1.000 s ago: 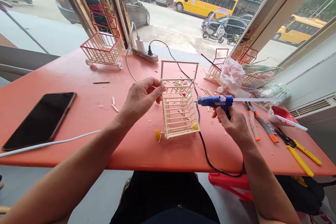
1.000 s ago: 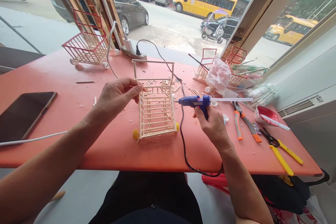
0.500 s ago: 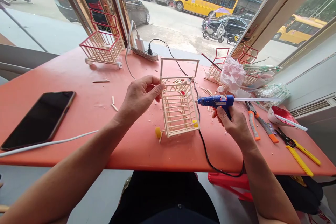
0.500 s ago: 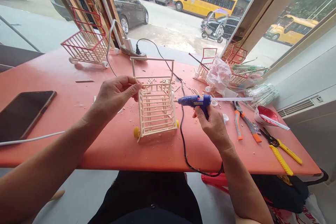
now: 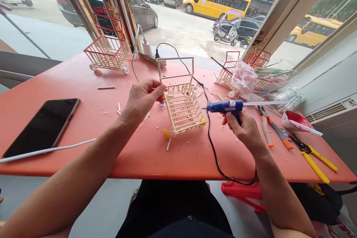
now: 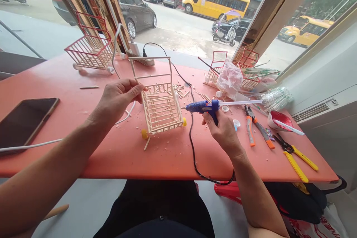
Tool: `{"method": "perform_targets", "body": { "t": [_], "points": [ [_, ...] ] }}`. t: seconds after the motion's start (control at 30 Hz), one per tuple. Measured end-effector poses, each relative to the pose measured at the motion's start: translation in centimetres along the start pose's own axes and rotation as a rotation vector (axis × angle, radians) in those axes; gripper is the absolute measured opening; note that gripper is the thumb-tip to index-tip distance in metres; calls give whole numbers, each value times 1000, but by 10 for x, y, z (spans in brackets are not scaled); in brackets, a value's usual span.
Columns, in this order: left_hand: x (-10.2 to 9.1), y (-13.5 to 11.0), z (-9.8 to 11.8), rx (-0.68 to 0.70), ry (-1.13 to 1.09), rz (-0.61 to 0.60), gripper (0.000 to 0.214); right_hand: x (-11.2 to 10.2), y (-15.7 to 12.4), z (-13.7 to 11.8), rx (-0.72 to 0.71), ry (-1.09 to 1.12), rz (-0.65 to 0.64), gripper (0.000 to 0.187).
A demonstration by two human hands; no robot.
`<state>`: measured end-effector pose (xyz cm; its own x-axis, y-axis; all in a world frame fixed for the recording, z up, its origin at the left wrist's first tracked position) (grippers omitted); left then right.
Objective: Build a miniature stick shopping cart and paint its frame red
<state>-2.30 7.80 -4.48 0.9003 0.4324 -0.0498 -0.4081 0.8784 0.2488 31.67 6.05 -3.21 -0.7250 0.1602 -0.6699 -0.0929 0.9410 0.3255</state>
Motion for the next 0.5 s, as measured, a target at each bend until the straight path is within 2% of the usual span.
{"method": "perform_targets", "body": {
  "t": [0.5],
  "points": [
    [-4, 2, -1, -3, -13, 31, 12, -5, 2, 0, -5, -67, 27, 55]
  ]
}}
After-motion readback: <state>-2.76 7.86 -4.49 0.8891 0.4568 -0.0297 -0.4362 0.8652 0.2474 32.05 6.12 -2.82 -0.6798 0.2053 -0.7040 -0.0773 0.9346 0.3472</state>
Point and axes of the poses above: each hand's wrist, its own y-axis towards the middle knuckle, its own x-axis out of the palm, z = x × y, the point moved 9 cm from there along y, towards the middle knuckle, and after that the axes turned 8 degrees about z, right-handed, at the moved point
